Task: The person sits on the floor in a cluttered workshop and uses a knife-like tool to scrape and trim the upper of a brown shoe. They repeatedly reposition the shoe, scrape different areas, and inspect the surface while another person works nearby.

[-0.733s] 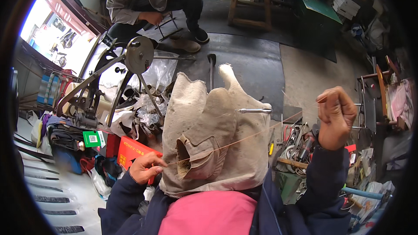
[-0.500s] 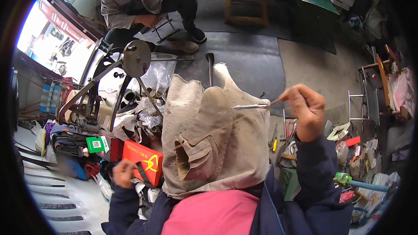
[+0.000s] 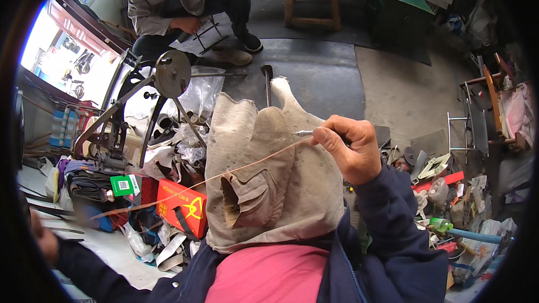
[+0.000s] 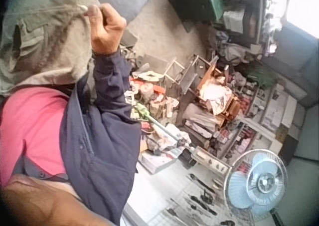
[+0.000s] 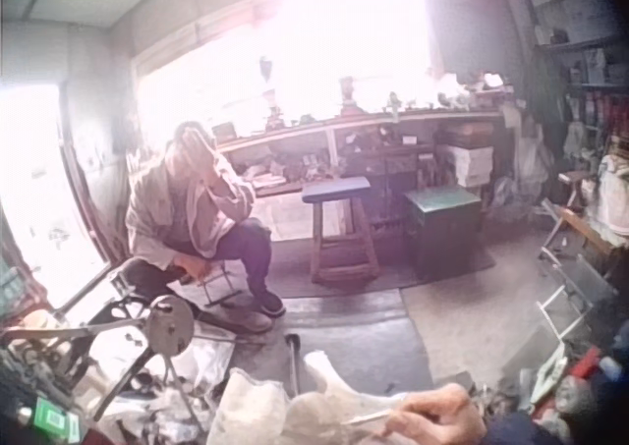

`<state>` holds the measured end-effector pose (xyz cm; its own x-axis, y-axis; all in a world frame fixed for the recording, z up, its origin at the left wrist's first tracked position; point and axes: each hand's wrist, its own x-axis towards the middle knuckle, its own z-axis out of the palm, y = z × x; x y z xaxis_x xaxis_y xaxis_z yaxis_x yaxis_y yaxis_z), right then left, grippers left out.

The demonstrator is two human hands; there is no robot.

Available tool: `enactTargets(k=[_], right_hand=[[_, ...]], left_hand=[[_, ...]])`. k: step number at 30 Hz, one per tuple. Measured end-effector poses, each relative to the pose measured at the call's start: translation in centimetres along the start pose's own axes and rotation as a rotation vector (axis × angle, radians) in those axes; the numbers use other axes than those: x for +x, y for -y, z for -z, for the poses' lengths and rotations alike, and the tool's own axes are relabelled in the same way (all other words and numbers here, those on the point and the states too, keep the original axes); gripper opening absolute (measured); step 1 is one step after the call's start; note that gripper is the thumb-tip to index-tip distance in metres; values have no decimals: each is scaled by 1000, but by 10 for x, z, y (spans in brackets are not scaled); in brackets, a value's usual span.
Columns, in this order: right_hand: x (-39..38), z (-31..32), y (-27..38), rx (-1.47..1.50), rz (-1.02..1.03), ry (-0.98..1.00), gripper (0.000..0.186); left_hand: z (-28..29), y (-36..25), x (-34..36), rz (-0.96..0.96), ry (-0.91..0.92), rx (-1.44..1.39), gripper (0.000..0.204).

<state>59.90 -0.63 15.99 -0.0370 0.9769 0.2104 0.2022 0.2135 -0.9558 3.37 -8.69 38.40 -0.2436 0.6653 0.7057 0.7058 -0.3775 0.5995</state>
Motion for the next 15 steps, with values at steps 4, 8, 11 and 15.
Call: enactTargets(k=[4, 8, 11, 15], right_hand=[[-10, -2, -5, -18, 27, -11, 26], [-24, -25, 8, -159, 71, 113, 16], [-27, -51, 19, -164, 269, 322, 8], [-34, -67, 30, -110, 336, 333, 12]], left_hand=[[-67, 66, -62, 21, 443, 877, 24], [-184, 18, -157, 77, 533, 275, 27], [-248, -53, -199, 128, 768, -380, 27], [-274, -64, -193, 162, 891, -531, 27]])
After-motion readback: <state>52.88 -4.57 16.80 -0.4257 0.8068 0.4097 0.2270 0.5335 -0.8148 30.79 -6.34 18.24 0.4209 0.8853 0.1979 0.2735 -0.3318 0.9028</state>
